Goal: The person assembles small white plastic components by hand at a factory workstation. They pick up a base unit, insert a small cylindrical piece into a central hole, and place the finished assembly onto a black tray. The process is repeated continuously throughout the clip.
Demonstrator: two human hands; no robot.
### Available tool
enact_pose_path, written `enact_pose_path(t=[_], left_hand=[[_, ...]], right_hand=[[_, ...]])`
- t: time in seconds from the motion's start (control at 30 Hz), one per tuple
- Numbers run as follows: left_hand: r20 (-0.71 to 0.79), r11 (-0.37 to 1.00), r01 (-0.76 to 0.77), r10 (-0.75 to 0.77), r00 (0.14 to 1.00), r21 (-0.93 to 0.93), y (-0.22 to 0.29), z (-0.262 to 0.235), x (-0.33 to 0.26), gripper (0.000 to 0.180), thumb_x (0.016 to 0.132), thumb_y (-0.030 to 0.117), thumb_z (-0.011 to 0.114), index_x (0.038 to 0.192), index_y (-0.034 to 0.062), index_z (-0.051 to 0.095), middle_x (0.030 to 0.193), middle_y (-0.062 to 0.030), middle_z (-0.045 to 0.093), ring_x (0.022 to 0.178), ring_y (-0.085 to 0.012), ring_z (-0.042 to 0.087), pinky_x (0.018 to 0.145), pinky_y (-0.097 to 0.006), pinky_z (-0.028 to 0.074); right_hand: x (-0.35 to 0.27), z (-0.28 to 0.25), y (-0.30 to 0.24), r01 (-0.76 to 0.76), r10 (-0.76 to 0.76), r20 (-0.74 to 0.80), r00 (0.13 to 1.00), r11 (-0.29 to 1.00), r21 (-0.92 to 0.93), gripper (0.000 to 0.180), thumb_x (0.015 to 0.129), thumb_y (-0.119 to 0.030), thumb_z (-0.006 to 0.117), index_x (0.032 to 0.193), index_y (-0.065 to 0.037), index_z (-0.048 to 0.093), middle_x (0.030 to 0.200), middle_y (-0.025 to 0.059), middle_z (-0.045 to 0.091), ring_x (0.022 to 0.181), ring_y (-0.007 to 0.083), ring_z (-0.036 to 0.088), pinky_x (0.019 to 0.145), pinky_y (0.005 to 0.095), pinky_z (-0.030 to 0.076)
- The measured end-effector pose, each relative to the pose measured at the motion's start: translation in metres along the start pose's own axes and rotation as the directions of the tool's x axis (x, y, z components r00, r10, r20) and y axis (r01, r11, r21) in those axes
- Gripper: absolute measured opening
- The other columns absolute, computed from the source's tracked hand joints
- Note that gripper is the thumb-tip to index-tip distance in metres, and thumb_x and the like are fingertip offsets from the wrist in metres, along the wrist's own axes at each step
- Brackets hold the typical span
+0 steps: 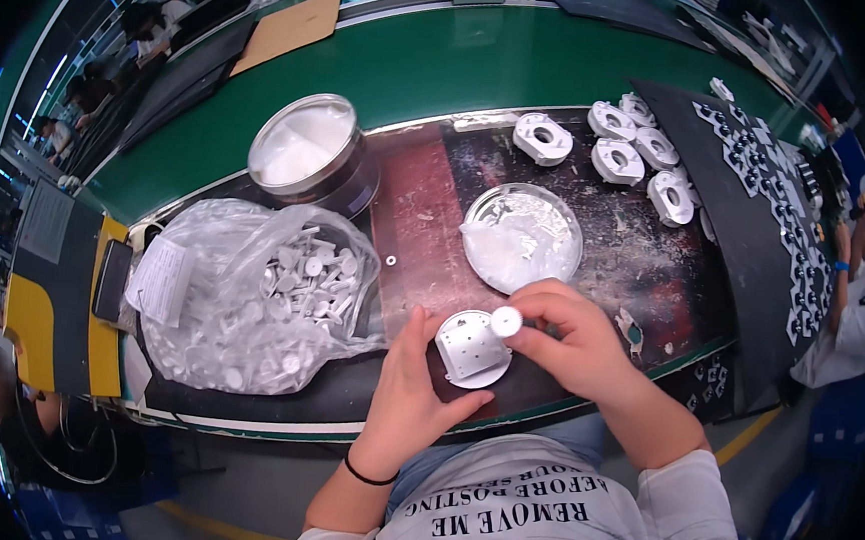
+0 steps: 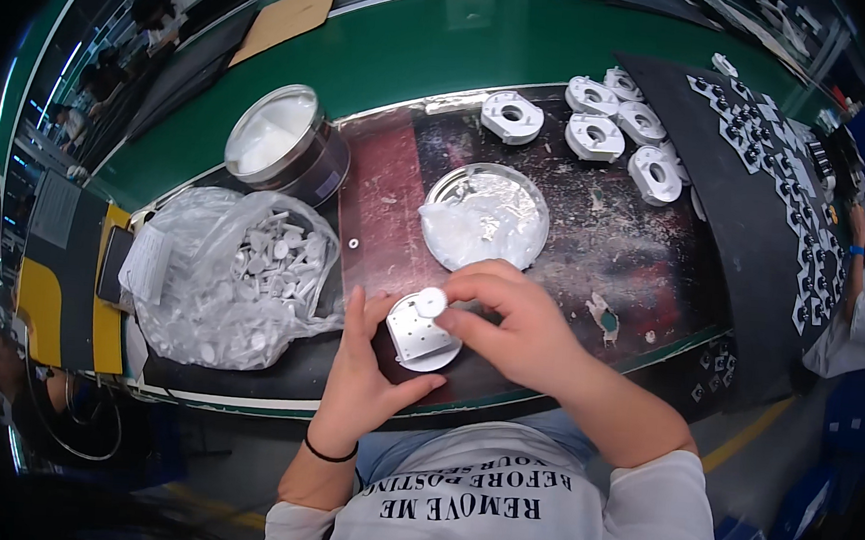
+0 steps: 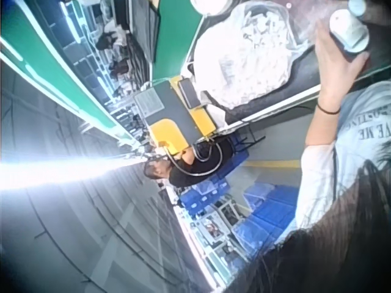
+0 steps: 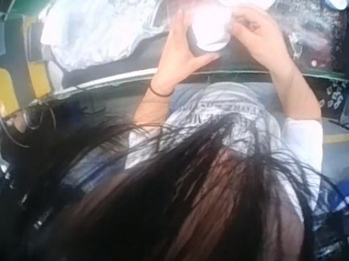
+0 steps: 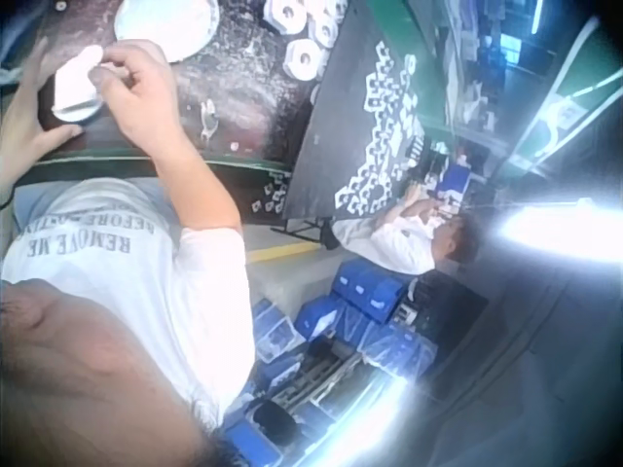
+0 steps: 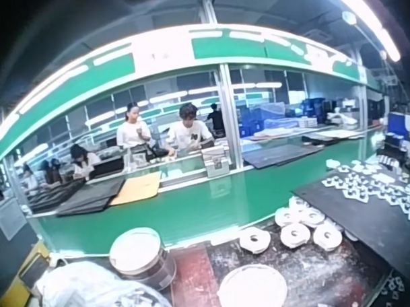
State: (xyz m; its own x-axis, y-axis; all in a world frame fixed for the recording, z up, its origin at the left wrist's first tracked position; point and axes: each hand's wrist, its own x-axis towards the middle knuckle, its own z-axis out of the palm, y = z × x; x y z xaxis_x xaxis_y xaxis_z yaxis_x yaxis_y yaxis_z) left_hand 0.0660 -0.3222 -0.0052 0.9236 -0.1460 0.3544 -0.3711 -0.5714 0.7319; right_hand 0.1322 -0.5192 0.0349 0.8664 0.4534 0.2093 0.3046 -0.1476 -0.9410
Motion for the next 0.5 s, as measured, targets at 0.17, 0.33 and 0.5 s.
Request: enact_pose_path(t=[0.17, 0.33, 0.5], left_hand=[[0.0, 1.0, -0.014, 0.014, 1.0, 0.016, -0.002, -0.001, -0.002, 0.116, 0.062, 0.011, 0.083, 0.143, 0.0022, 0.001, 0.121, -0.0221, 0.052, 0.114, -0.036, 0.051, 0.097, -0.043, 0.038], [-0.007, 0.999, -0.046, 0.046, 0.999, 0.017, -0.002, -0.001, -0.001, 0.113, 0.063, 0.012, 0.082, 0.144, 0.0032, 0.002, 0.122, -0.0229, 0.051, 0.112, -0.0366, 0.052, 0.095, -0.044, 0.039], [-0.007, 0.999, -0.024, 0.024, 1.0, 0.044, -0.005, 0.0, -0.004, 0.113, 0.064, 0.013, 0.081, 0.144, 0.0036, 0.002, 0.122, -0.0224, 0.052, 0.111, -0.0369, 0.052, 0.094, -0.044, 0.04]], right_hand=[[0.016, 0.024, 0.003, 0.054, -0.05, 0.033, 0.998, 0.991, -0.124, 0.02, 0.081, -0.013, 0.065, 0.099, -0.005, 0.065, 0.086, 0.0074, 0.061, 0.084, 0.0217, 0.056, 0.074, 0.032, 0.045], [0.02, 0.024, 0.015, 0.026, -0.017, 0.058, 0.998, 0.987, -0.157, 0.019, 0.08, -0.011, 0.065, 0.098, -0.004, 0.066, 0.086, 0.0077, 0.061, 0.085, 0.0216, 0.055, 0.076, 0.0326, 0.044], [0.021, 0.025, 0.013, 0.017, -0.005, 0.071, 0.997, 0.983, -0.182, 0.016, 0.082, -0.012, 0.066, 0.094, -0.002, 0.065, 0.088, 0.0071, 0.06, 0.087, 0.0192, 0.056, 0.078, 0.0307, 0.044]])
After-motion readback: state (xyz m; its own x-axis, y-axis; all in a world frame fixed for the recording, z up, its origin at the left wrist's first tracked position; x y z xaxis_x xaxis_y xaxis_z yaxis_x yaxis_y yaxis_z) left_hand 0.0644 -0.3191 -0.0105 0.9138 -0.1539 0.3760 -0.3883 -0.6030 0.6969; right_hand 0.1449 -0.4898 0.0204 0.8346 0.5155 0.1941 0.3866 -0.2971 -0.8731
